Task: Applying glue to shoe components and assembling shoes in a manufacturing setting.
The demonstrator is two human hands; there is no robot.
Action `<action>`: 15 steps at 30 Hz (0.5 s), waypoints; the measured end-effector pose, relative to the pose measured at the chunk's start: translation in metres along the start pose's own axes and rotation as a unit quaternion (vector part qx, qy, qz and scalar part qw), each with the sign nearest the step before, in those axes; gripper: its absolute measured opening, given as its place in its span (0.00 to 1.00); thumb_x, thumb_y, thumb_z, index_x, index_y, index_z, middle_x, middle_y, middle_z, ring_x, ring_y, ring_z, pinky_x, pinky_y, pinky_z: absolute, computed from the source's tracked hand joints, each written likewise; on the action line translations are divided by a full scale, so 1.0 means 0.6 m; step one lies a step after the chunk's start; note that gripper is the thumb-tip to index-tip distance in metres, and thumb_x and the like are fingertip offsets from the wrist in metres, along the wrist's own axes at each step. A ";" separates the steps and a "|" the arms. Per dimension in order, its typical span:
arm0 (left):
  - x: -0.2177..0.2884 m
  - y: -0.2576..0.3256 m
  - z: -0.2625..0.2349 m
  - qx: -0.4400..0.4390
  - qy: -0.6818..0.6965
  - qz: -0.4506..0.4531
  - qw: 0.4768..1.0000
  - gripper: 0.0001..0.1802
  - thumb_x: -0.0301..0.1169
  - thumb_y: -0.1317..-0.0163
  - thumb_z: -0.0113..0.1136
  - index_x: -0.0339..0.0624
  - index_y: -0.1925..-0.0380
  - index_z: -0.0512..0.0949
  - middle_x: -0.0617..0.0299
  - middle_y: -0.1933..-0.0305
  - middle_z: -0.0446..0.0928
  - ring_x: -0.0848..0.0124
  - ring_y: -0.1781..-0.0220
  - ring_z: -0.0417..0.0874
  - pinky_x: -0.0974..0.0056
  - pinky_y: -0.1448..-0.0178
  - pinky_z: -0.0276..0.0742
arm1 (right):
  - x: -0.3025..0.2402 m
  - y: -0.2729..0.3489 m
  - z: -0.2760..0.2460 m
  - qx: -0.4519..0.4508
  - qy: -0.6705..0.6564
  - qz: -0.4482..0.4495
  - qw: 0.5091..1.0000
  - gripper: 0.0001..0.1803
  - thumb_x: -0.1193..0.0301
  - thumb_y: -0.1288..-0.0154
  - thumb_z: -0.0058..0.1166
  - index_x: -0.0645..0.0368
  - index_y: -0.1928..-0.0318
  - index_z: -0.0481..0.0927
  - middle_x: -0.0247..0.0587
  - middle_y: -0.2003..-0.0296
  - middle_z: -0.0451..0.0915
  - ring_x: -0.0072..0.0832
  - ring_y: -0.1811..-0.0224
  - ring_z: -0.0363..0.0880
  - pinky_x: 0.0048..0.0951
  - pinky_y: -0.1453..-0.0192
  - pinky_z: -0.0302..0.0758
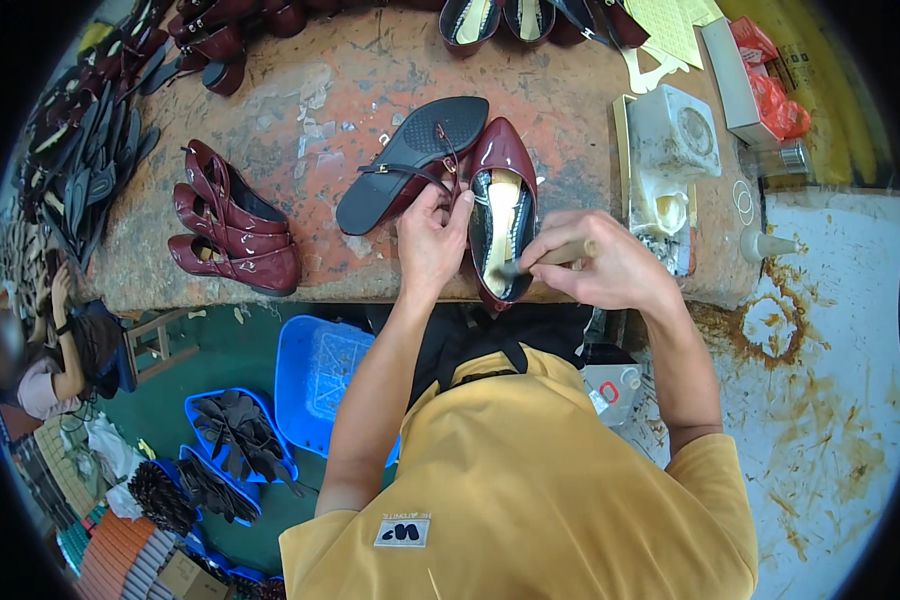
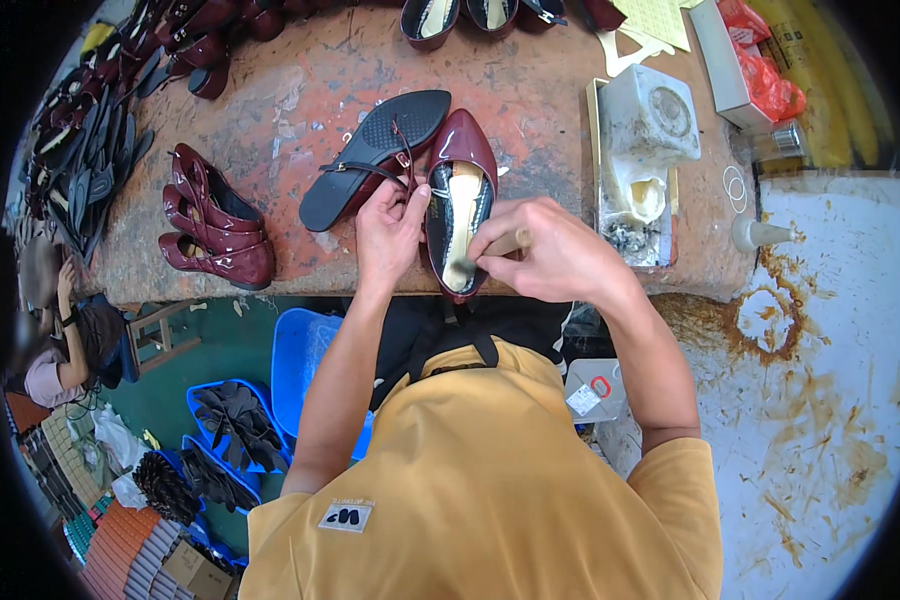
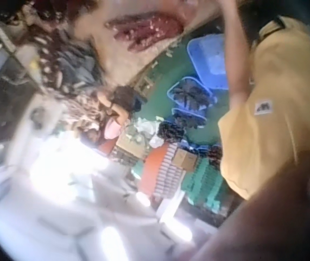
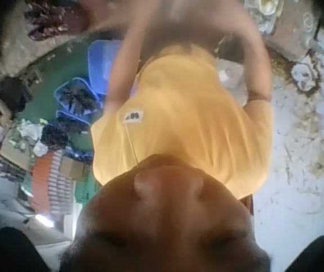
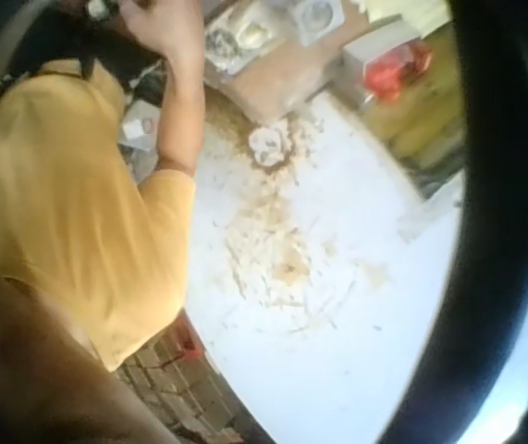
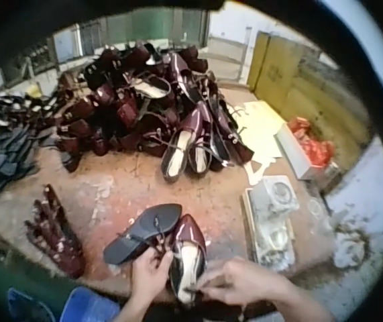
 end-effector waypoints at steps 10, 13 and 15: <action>0.030 0.060 -0.005 0.130 -0.068 0.095 0.985 0.26 0.29 0.43 0.76 0.34 0.56 0.66 0.54 0.62 0.78 0.73 0.74 0.80 0.66 0.70 0.78 | 0.013 0.039 0.071 0.332 0.207 -0.113 0.913 0.06 0.79 0.40 0.66 0.63 0.62 0.84 0.42 0.73 0.83 0.37 0.76 0.83 0.31 0.73 0.78; 0.019 0.072 -0.017 0.048 -0.207 0.037 0.977 0.23 0.34 0.46 0.78 0.36 0.63 0.73 0.58 0.79 0.78 0.67 0.77 0.82 0.59 0.70 0.78 | -0.026 0.097 0.051 0.401 0.167 -0.085 0.897 0.04 0.81 0.42 0.63 0.64 0.65 0.85 0.45 0.69 0.86 0.34 0.73 0.85 0.29 0.68 0.80; 0.033 0.083 -0.014 -0.016 -0.276 0.058 0.959 0.14 0.36 0.43 0.69 0.36 0.74 0.78 0.44 0.78 0.80 0.49 0.73 0.85 0.51 0.68 0.79 | -0.034 0.146 0.008 0.443 0.231 -0.094 0.861 0.06 0.81 0.39 0.58 0.68 0.63 0.85 0.46 0.69 0.86 0.32 0.68 0.86 0.29 0.62 0.80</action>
Point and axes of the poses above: each hand's wrist, its own y-axis away from the middle knuckle, its own z-axis out of the palm, x = y × z, the point moved 4 cm from there along -y, towards the middle knuckle
